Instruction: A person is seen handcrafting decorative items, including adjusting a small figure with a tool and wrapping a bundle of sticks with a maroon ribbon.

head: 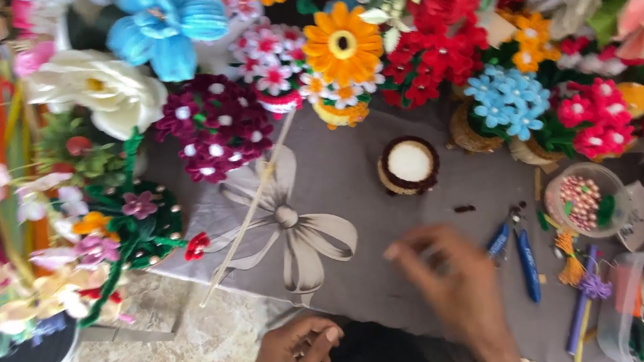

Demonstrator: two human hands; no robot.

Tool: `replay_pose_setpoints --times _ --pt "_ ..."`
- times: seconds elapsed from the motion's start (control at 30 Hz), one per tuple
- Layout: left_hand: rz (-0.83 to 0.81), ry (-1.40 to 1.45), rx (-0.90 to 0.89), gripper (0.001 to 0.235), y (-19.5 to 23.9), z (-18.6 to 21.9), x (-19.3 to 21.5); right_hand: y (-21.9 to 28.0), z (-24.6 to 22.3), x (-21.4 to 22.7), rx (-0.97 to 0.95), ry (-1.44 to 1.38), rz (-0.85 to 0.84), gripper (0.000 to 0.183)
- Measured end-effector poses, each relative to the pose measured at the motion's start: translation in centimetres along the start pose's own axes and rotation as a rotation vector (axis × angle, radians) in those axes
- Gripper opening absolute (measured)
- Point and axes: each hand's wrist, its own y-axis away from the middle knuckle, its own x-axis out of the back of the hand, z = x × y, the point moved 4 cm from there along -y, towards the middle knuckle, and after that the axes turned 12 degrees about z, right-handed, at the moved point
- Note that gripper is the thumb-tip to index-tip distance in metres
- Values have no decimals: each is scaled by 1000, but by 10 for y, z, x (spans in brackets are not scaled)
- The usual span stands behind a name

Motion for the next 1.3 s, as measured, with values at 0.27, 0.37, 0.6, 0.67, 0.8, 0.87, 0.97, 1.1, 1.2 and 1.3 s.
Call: replay_pose_setpoints --times 0.27,0.37,0.6,0.67,0.8,0.87,0.97,1.1,1.2,1.3 --pt "-24 -66 48 12 18 -10 28 -56 19 -5 164 265 214 97" --pt "181 -26 -184 9 25 -8 57 -65 30 -16 67 282 167 98" --pt "802 -90 -332 16 57 -5 162 -77 33 -28 -70 434 127 87" --pt "1005 -187 -342 25 68 -10 196 -76 23 -32 -115 421 105 88" --pt "1492 -249 -475 30 92 -6 267 -73 20 -43 -35 363 151 83" --pt "1601 -207 -461 33 97 -13 302 -74 35 -52 37 375 155 83" --pt "1541 -234 -398 8 87 -36 352 -77 46 -60 165 427 189 85" --pt "1432 -252 -271 31 74 -43 377 -79 48 -62 153 402 221 85" --pt "1432 -258 -346 27 72 -28 382 -80 52 -65 200 407 239 86" --pt "1406 -274 -374 30 68 -12 395 -78 53 -70 259 432 241 85"
